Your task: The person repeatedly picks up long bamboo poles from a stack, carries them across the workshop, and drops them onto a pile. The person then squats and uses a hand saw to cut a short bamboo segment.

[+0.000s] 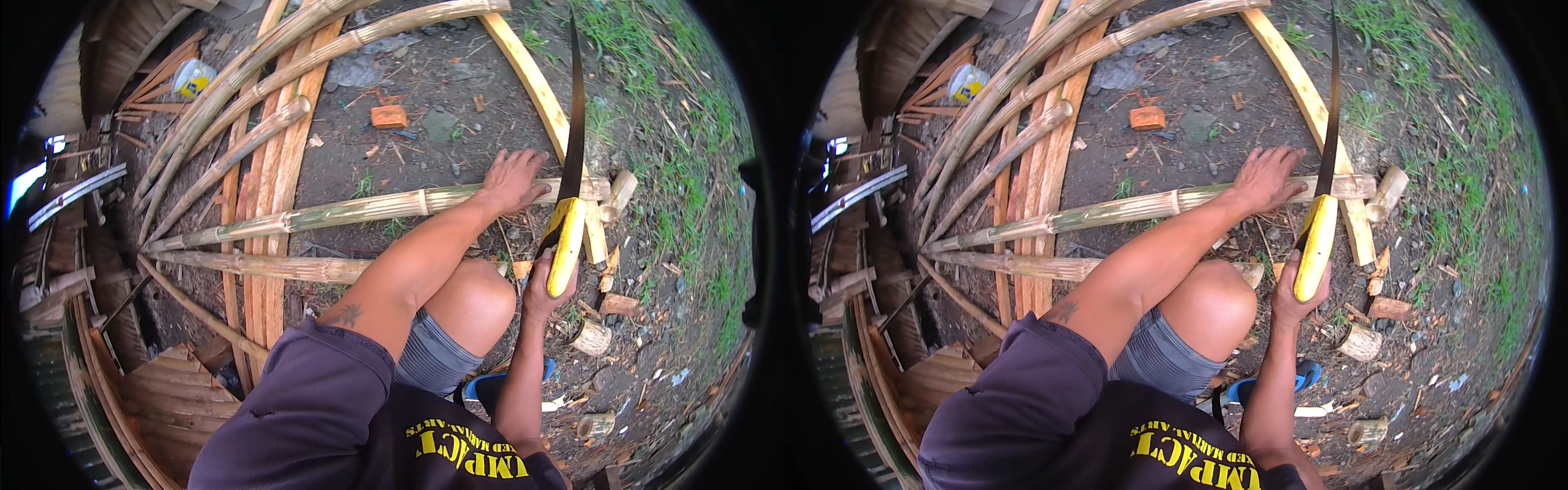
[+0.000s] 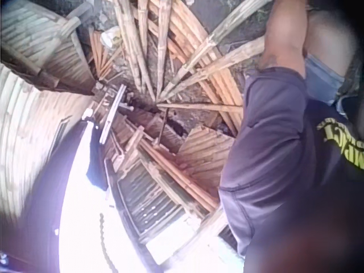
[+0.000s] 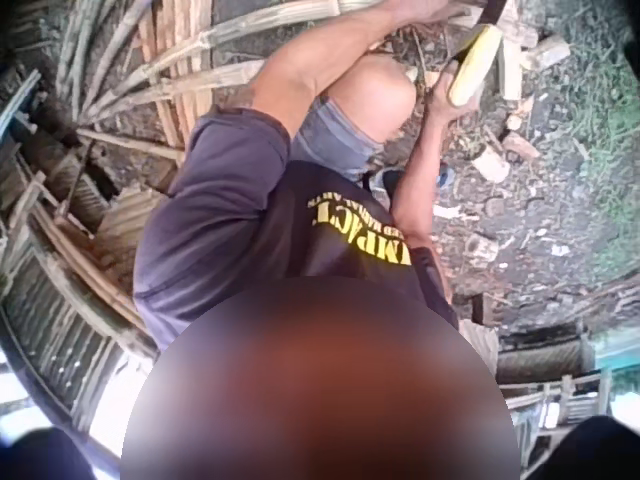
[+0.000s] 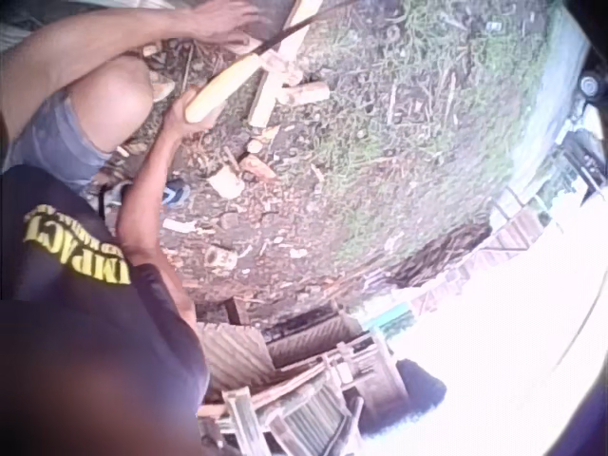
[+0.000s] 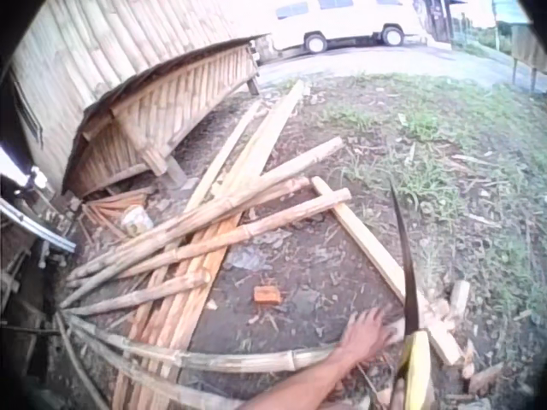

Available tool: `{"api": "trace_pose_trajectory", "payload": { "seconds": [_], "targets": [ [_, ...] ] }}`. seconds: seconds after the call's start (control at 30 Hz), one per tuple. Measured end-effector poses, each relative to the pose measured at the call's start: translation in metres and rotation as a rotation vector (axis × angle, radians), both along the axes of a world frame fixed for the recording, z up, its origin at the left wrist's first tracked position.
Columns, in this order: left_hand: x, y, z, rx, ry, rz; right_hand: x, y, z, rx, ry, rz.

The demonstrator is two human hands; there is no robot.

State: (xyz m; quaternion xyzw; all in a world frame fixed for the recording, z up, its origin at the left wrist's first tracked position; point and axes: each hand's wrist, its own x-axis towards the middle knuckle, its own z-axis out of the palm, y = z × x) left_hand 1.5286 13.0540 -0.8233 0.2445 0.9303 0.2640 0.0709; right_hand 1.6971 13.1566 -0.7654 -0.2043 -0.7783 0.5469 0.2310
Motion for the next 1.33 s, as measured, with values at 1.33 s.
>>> {"api": "trace_pose_trajectory", "payload": {
  "seconds": [1.33],
  "targets": [
    [-0.025, 0.117, -0.005, -0.403, -0.231, -0.432, 0.034, 0.059, 0.001, -0.122, -0.193, -0.184]
  ]
}}
